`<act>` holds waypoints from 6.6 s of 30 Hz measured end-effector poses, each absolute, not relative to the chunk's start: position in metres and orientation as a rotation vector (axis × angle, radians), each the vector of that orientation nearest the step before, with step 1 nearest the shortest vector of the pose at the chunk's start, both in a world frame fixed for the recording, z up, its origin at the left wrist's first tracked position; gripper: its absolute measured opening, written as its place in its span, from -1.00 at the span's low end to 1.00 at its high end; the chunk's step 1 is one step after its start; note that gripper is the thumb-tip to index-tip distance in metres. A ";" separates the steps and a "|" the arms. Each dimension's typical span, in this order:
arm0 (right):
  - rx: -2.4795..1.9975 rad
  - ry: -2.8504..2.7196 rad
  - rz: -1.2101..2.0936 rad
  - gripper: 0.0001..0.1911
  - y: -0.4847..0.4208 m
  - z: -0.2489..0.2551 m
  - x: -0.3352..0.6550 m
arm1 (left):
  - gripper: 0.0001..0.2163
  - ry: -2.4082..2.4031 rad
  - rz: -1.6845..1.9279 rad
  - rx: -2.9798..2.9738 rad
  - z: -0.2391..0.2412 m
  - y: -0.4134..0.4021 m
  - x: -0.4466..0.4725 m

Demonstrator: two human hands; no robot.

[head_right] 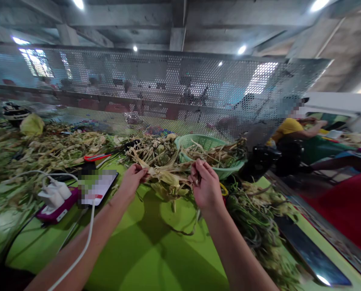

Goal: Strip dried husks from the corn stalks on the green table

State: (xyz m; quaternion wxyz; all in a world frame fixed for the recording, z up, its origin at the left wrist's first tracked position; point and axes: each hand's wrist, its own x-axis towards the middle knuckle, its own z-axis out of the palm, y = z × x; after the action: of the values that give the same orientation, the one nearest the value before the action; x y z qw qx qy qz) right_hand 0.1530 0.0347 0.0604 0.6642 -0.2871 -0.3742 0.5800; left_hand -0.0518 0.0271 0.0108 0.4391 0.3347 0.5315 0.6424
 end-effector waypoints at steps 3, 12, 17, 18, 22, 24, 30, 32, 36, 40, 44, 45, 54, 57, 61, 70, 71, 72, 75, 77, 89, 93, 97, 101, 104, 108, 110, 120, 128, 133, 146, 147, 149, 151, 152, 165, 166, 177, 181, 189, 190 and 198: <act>-0.611 -0.836 1.256 -0.69 0.036 0.064 0.157 | -0.86 1.358 1.692 0.782 0.008 0.029 -0.055; -0.593 -0.718 1.102 -0.79 0.040 0.081 0.186 | -0.85 1.364 1.792 0.734 0.003 0.035 -0.065; -0.624 -0.624 1.014 -0.88 0.037 0.091 0.199 | -0.83 1.356 1.824 0.696 0.001 0.039 -0.071; -0.622 -0.624 1.000 -0.88 0.036 0.093 0.204 | -0.83 1.352 1.834 0.685 0.000 0.040 -0.072; -0.551 -0.683 0.875 -0.86 0.031 0.102 0.227 | -0.84 1.375 1.893 0.602 0.002 0.043 -0.080; -0.564 -0.713 0.805 -0.89 0.032 0.102 0.230 | -0.85 1.371 1.884 0.603 0.003 0.042 -0.078; -0.729 -1.103 1.105 -0.81 0.029 0.072 0.171 | -0.83 1.292 1.758 0.790 0.005 0.031 -0.049; -0.806 -1.315 1.216 -0.72 0.023 0.058 0.146 | -0.81 1.256 1.732 0.903 0.004 0.027 -0.040; -0.960 -1.651 1.082 -0.53 0.018 0.037 0.122 | -0.82 1.157 1.685 1.087 0.004 0.021 -0.031; -1.089 -1.808 0.747 -0.83 0.021 0.028 0.121 | -0.83 1.099 1.643 1.114 0.003 0.021 -0.027; -1.032 -1.934 0.811 -0.83 0.017 0.030 0.122 | -0.81 1.059 1.666 0.918 0.003 0.026 -0.035; -0.996 -1.953 0.882 -0.79 0.014 0.032 0.121 | -0.80 1.079 1.701 0.861 0.003 0.027 -0.039; -0.915 -1.369 1.213 -0.67 0.013 0.051 0.127 | -0.81 1.087 1.520 0.896 0.014 0.019 -0.044; -0.940 -1.317 1.217 -0.57 0.017 0.043 0.126 | -0.84 1.090 1.425 1.065 0.015 0.014 -0.031; -0.981 -1.333 1.277 -0.52 0.016 0.035 0.121 | -0.89 1.141 1.317 1.250 0.012 0.010 -0.024; -0.979 -1.364 1.261 -0.72 0.021 0.027 0.125 | -0.85 1.017 1.247 1.446 0.007 0.006 -0.020; -0.979 -1.380 1.243 -0.73 0.021 0.026 0.125 | -0.85 1.002 1.242 1.424 0.007 0.005 -0.020; -0.979 -1.397 1.228 -0.73 0.021 0.026 0.125 | -0.85 0.989 1.240 1.397 0.008 0.004 -0.019; -0.977 -1.453 1.217 -0.68 0.021 0.025 0.124 | -0.89 0.977 1.248 1.351 0.009 0.004 -0.019; -0.978 -1.487 1.206 -0.65 0.022 0.025 0.124 | -0.91 0.985 1.255 1.367 0.008 0.005 -0.019; -1.043 -1.395 1.029 -0.62 0.026 0.027 0.127 | -0.74 0.873 1.206 1.293 0.012 0.006 -0.020; -1.065 -1.328 0.985 -0.62 0.030 0.028 0.132 | -0.76 0.857 1.159 1.260 0.012 0.004 -0.021; -1.016 -1.322 1.019 -0.64 0.029 0.030 0.132 | -0.77 0.810 1.148 1.196 0.009 0.007 -0.020; -0.964 -1.339 1.109 -0.65 0.020 0.032 0.125 | -0.73 0.815 1.188 1.239 0.011 0.007 -0.019; -0.973 -1.401 1.127 -0.64 0.016 0.032 0.120 | -0.74 0.884 1.222 1.276 0.013 0.005 -0.020; -0.990 -1.485 1.073 -0.63 0.017 0.028 0.119 | -0.77 0.979 1.263 1.333 0.012 0.004 -0.020; -1.009 -1.465 1.043 -0.66 0.018 0.026 0.120 | -0.77 1.003 1.251 1.381 0.011 0.005 -0.020; -0.988 -1.312 1.028 -0.72 0.023 0.027 0.127 | -0.65 0.973 1.191 1.381 0.009 0.005 -0.019; -0.926 -1.167 1.056 -0.70 0.024 0.027 0.127 | -0.61 0.881 1.133 1.343 0.019 0.000 -0.018; -0.940 -1.117 1.007 -0.73 0.028 0.029 0.133 | -0.60 0.860 1.094 1.307 0.018 0.001 -0.019; -0.962 -1.256 1.080 -0.67 0.020 0.035 0.130 | -0.73 0.878 1.199 1.330 0.014 0.006 -0.021; -0.964 -1.289 1.090 -0.67 0.019 0.036 0.128 | -0.73 0.884 1.215 1.339 0.013 0.006 -0.021; -0.982 -1.350 1.070 -0.66 0.016 0.037 0.125 | -0.76 0.903 1.250 1.347 0.012 0.007 -0.021; -1.008 -1.399 1.018 -0.67 0.015 0.038 0.124 | -0.79 0.913 1.278 1.335 0.011 0.007 -0.021; -1.014 -1.409 1.000 -0.67 0.015 0.037 0.124 | -0.80 0.909 1.284 1.324 0.011 0.007 -0.021; -1.002 -1.279 1.009 -0.67 0.024 0.033 0.132 | -0.75 0.923 1.403 0.926 0.018 0.008 -0.026; -0.993 -1.268 1.011 -0.68 0.025 0.034 0.133 | -0.74 0.912 1.413 0.895 0.018 0.008 -0.028; -0.939 -1.091 1.016 -0.66 0.035 0.040 0.146 | -0.74 0.722 1.572 0.598 0.024 0.013 -0.042; -0.927 -1.007 1.014 -0.64 0.039 0.044 0.153 | -0.74 0.698 1.619 0.569 0.027 0.015 -0.050; -0.862 -0.926 0.982 -0.65 0.036 0.052 0.156 | -0.80 0.774 1.687 0.576 0.027 0.017 -0.058; -0.853 -0.919 0.966 -0.66 0.037 0.053 0.158 | -0.80 0.794 1.694 0.588 0.026 0.018 -0.059; -0.902 -1.148 0.853 -0.74 0.030 0.054 0.154 | -0.81 0.805 1.551 0.672 0.023 0.017 -0.054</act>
State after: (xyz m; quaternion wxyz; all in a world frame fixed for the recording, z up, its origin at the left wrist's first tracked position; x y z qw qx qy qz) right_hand 0.1542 0.0296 0.0541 0.6633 -0.3989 -0.5081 0.3776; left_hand -0.0544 0.0167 0.0231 0.5928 0.2889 0.3464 0.6671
